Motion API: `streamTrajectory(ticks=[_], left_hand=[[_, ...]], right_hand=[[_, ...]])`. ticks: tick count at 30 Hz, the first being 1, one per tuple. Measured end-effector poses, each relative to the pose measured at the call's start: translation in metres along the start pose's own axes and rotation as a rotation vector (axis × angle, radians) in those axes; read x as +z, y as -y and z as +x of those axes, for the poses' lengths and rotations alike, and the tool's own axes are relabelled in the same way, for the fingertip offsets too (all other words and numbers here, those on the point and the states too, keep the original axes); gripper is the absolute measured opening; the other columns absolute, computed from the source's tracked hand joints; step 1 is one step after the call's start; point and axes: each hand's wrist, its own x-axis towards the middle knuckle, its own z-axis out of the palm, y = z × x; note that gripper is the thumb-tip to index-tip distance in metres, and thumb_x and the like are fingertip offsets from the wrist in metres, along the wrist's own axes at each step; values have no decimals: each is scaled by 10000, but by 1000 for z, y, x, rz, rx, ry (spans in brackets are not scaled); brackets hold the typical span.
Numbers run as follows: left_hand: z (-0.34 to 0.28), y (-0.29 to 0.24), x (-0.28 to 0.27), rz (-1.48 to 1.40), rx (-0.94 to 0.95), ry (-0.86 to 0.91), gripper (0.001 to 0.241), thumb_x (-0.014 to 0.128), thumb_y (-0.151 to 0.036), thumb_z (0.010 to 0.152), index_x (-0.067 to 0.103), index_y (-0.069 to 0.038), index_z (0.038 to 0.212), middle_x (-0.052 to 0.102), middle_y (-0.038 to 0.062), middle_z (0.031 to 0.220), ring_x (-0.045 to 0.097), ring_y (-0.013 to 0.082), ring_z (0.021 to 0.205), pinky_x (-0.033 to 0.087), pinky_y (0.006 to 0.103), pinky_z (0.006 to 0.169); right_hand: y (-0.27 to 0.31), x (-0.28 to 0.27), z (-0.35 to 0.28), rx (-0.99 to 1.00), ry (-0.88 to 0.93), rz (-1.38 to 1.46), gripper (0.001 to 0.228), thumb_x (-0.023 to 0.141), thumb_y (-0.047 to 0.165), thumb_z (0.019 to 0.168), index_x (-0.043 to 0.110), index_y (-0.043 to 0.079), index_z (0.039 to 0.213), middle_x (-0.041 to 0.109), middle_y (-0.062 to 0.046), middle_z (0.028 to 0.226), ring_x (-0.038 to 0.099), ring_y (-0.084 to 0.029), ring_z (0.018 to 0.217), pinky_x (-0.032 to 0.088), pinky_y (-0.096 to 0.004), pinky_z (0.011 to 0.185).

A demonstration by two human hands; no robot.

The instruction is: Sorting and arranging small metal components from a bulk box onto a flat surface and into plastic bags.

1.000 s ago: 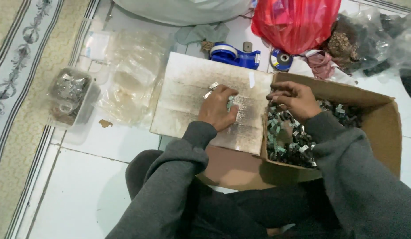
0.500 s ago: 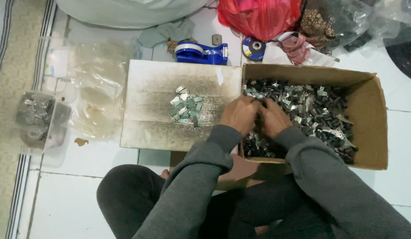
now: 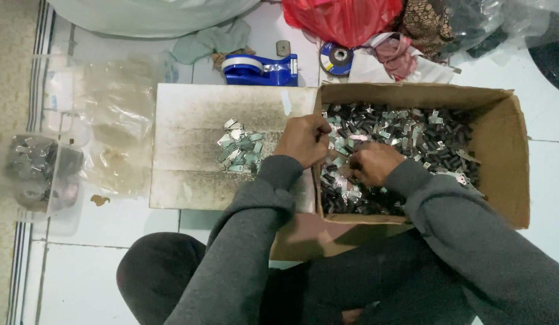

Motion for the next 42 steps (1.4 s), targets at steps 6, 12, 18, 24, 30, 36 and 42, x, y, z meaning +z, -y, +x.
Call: streamTrajectory(ticks=[6,12,18,24,30,36,42], left_hand=[[2,0,0,7,-15,8,186,687,-23,823,767,1,989,736,265,816,733,483,759,602,515,554],[5,-8,-5,38,-60,62,191,655,-61,830,769,21,961,721,268,764,726,464,719,605,502,559],[12,-6,10,157,-80,85,127,633,-91,811,725,-19,760,653,224,606,683,317,565,548,371,500],[17,-34,5,196,-221,229,262,755,-187,793,712,65,849,701,318,765,758,412,744,614,496,599],[22,-40,46,198,-426,357,224,689,-195,842,711,26,812,717,252,724,762,402,711,621,465,542],[20,4,116,443,-522,334,682,781,-213,850,496,199,1313,622,415,1186,717,498,1034,645,516,772],[1,-32,115,471,-583,206,786,618,-129,1015,184,207,1578,333,410,1553,572,512,1321,564,549,1081]], right_hand=[[14,33,66,174,-241,104,481,714,253,889,659,136,1352,633,-152,1210,688,-408,1074,653,-494,763],[55,3,71,165,-248,16,577,756,336,857,646,20,1327,423,-245,1421,514,-501,1178,608,-591,885],[-2,79,117,116,-203,443,543,594,263,1019,541,-88,1430,473,-410,1365,491,-602,1230,556,-719,927],[4,62,76,187,-249,564,380,681,229,1003,715,-5,1300,652,-320,1221,593,-517,1146,531,-606,969],[-76,84,45,317,-263,879,438,993,208,709,833,193,1116,791,-132,1080,713,-249,1093,563,-428,954],[-56,16,-9,518,-221,1455,388,906,-35,749,753,-70,1104,748,-298,1016,758,-336,827,664,-432,603],[-58,6,-19,528,-205,1461,361,894,-22,777,757,-50,1111,762,-209,968,769,-301,807,671,-394,628]])
